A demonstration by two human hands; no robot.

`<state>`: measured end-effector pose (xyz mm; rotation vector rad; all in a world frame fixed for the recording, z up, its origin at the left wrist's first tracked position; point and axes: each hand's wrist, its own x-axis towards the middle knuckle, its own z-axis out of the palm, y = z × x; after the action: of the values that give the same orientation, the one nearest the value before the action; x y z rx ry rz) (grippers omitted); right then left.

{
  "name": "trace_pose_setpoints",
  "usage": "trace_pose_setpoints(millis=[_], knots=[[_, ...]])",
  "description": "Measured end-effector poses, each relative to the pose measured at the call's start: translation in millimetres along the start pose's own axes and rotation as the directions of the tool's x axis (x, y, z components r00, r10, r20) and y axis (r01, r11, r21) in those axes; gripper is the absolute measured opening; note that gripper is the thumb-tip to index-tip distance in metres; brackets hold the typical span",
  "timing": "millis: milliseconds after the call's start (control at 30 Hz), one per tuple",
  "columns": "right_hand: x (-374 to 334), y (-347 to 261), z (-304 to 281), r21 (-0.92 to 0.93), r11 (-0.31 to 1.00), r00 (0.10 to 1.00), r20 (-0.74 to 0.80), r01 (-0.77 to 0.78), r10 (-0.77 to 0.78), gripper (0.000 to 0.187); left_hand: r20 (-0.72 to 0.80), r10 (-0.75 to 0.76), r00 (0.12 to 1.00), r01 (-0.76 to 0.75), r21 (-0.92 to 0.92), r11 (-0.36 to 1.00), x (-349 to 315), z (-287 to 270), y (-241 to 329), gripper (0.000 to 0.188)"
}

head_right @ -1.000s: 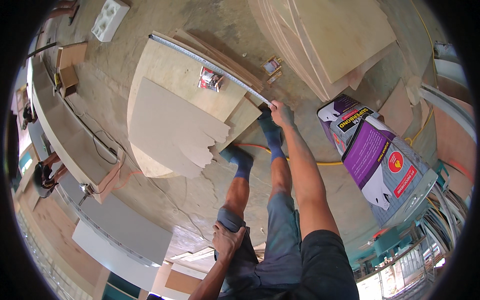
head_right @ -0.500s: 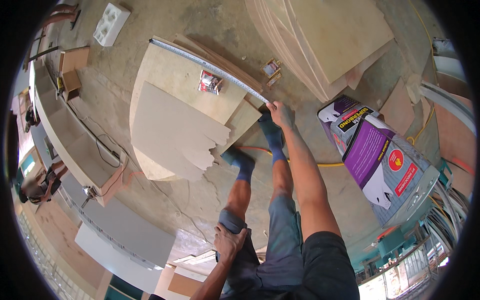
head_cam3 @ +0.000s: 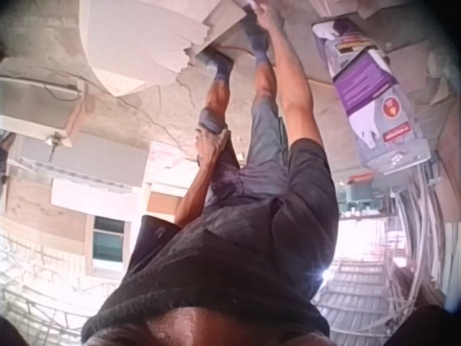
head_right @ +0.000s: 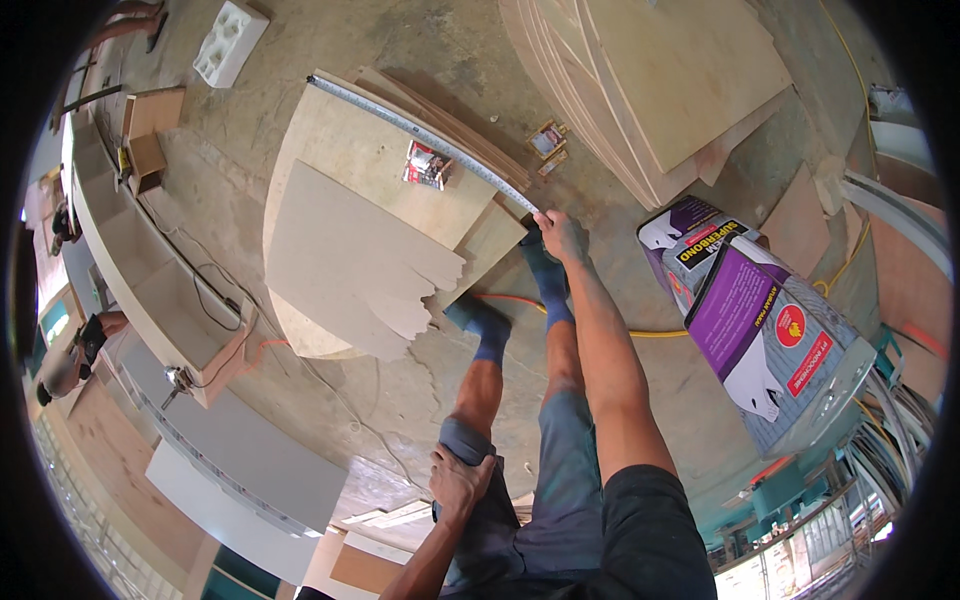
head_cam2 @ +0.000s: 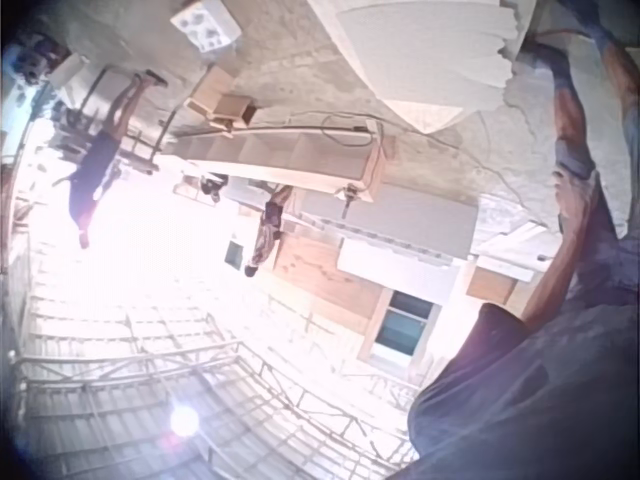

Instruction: The person uses a power drill to drive screws into a wooden strip on a large panel and measures dimensions with a tape measure.

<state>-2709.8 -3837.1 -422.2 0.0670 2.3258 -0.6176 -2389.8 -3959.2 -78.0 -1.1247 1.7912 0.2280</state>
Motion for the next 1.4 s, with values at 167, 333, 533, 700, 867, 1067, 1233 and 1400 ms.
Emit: trace_pose_setpoints(millis=[167, 333, 533, 700, 867, 1067, 1233, 1400], knots=[[-9, -14, -17, 0.089, 0.994, 0.997, 0.030, 0.061, -0.064, 0.044, -0.009, -0.020, 1.000, 0.020, -0.010, 1.000, 0, -12, 6, 0.090], [-36, -23, -58, 0.341, 0.914, 0.974, -0.030, 0.219, -0.223, 0.041, 0.059, 0.033, 0.998, -0.029, -0.068, 0.997, -7, -29, 9, 0.091], [-162, -81, -123, 0.527, 0.781, 0.942, -0.152, 0.335, -0.301, 0.038, 0.018, 0.317, 0.948, -0.284, -0.403, 0.870, 6, -26, -24, 0.082], [-316, -36, -186, 0.447, 0.874, 0.969, -0.229, 0.190, -0.094, 0.038, -0.041, 0.589, 0.807, -0.586, -0.185, 0.789, -13, -57, -28, 0.066], [-447, 56, -176, 0.387, 0.916, 0.937, -0.271, -0.105, 0.222, 0.040, 0.025, 0.665, 0.746, -0.665, -0.019, 0.747, -2, -112, -44, 0.059], [-600, 130, -128, 0.374, 0.884, 0.918, -0.163, -0.281, 0.361, 0.037, 0.008, 0.666, 0.745, -0.647, 0.252, 0.720, 55, -138, -81, 0.057], [-619, 153, -117, 0.509, 0.845, 0.936, -0.191, -0.163, 0.296, 0.033, 0.006, 0.633, 0.774, -0.613, 0.258, 0.747, 33, -126, -41, 0.058], [-507, 160, -92, 0.441, 0.898, 0.981, -0.173, -0.002, 0.087, 0.032, 0.275, 0.473, 0.837, -0.444, -0.162, 0.881, 6, 5, -10, 0.111]])
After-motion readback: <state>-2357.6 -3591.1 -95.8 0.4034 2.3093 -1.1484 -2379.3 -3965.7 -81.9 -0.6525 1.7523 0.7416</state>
